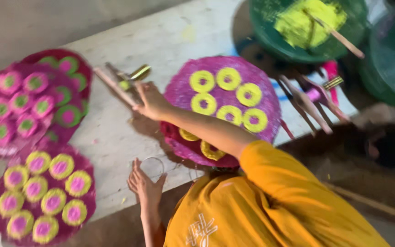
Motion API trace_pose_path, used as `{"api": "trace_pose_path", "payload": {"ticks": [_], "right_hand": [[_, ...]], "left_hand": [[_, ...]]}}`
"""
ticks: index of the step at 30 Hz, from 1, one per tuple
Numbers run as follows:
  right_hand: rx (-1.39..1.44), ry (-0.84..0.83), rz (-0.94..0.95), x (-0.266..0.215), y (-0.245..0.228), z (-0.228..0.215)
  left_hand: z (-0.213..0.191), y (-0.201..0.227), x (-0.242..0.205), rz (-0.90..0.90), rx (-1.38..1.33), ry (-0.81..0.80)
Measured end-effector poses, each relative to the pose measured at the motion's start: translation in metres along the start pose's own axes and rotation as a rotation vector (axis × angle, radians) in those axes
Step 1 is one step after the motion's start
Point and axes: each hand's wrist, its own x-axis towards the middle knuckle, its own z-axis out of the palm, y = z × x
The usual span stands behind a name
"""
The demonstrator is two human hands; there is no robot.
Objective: The person decorates circular purple bases with yellow and pink dough patterns using handheld molds and wooden sticks, handling the items individually at a table.
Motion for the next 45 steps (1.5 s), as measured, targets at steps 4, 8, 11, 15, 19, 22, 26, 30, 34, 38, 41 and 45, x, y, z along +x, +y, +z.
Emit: {"api": "trace_pose_path", "payload": {"ticks": [4,8,11,15,19,22,26,30,34,38,41,45], "right_hand": [[-0.045,0.314,-0.145,-0.112,0.015,-0.145],[-0.553,0.496,0.262,-0.246,0.08,-0.308],[-0.891,0.214,0.812,-0.329,0.125,-0.356],[-1.021,0.15,0.871,-0.39,0.158,-0.358],[-0.772,0.02,0.974,-0.418,0.137,-0.391],[0.094,0.116,0.703,-0.432,0.099,-0.421],[0.696,-0.158,0.588,-0.397,0.068,-0.406],[1.094,-0.632,0.659,-0.325,0.045,-0.339],[1.235,-0.883,0.739,-0.271,0.019,-0.32],[0.896,-0.967,0.836,-0.241,0.014,-0.334],[0.657,-0.943,0.826,-0.229,0.017,-0.333],[0.175,-0.905,0.85,-0.225,0.013,-0.31]], "left_hand": [[0.0,0.024,0.017,0.054,-0.039,0.064],[-0.011,0.052,0.034,0.167,-0.106,0.177],[-0.017,0.092,0.054,0.255,-0.145,0.285],[-0.015,0.149,0.078,0.328,-0.239,0.315],[-0.02,0.194,0.084,0.447,-0.359,0.239],[-0.029,0.221,0.085,0.467,-0.447,0.145],[-0.028,0.248,0.095,0.374,-1.117,-0.311],[-0.014,0.255,0.108,0.314,-2.075,-0.96],[-0.006,0.245,0.104,0.391,-2.305,-0.863],[0.013,0.238,0.1,0.323,-2.452,-0.607],[0.025,0.23,0.112,0.331,-2.564,-0.551],[0.029,0.212,0.122,0.403,-2.614,-0.553]]}}
